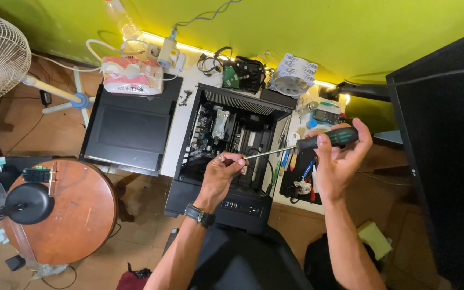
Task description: Installing a motherboard into a computer case and securing it with screws using a screwdriver.
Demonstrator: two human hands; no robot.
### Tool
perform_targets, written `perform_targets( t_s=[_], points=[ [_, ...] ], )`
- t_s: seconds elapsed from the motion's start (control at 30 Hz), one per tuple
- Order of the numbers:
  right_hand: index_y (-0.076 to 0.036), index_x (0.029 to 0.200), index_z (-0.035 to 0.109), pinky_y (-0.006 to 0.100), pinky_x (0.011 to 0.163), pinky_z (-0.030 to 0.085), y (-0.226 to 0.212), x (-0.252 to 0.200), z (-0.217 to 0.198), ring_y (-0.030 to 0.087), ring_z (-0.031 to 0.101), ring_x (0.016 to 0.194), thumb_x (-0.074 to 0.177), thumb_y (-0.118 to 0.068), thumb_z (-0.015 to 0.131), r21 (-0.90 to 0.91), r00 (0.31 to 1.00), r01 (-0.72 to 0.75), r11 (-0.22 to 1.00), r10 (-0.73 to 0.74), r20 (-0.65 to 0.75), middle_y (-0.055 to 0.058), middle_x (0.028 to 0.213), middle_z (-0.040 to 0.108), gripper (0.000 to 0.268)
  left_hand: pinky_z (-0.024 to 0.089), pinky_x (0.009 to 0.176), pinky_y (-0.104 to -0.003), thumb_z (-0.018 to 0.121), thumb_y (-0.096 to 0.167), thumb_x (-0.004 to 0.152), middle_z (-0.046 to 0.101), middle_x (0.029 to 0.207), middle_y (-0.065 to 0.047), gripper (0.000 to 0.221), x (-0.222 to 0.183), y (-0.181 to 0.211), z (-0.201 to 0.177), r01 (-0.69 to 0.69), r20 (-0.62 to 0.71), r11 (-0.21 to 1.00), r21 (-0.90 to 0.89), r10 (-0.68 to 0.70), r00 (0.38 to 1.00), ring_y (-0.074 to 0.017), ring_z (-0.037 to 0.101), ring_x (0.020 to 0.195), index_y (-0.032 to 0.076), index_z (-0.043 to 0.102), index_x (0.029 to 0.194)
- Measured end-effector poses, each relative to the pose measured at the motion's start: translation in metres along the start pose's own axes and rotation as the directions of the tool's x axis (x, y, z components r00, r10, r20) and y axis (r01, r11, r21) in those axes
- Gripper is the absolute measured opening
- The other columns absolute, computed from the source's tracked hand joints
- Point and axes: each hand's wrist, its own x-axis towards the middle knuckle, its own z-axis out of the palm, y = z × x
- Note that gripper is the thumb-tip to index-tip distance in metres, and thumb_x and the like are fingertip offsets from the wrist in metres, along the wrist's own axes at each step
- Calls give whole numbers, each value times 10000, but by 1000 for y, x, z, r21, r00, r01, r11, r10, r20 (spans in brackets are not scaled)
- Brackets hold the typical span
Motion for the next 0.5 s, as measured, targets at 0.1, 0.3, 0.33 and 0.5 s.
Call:
perform_targets(
  t_s=[0.1,0.3,0.33,0.5],
  points=[
    [-64,1498,241,598,871,650,-1,0,1,383,707,949,1047,34,598,-32,1000,26,999,-26,-16,221,1202,466,584,658,702,-274,814,-68,816,750,915,-220,148,5,-7,-1,-29,-2,999,25,29,1000,-229,748,814,-80,717,928],
    [-29,1473,291,513,750,660,11,-5,-23,390,710,896,1024,-8,691,-131,998,-30,991,22,-67,236,1172,486,602,658,695,-293,851,-60,780,755,905,-213,164,5,-5,0,-150,39,977,149,146,988,-194,738,773,-67,739,899],
    [-29,1473,291,513,750,660,6,-3,-21,390,710,896,1024,-8,691,-132,997,-31,991,22,-68,236,1172,486,602,658,695,-293,851,-60,780,755,905,-213,164,5,-5,2,-149,40,977,150,145,989,-194,738,773,-67,739,899],
    [2,1434,329,505,769,660,-11,4,-12,338,694,894,981,-42,770,-163,996,75,984,-82,-41,243,1136,518,634,655,712,-301,850,-48,789,758,910,-211,175,6,-9,2,-163,57,973,165,156,986,-193,741,788,-73,735,919]
  ],
)
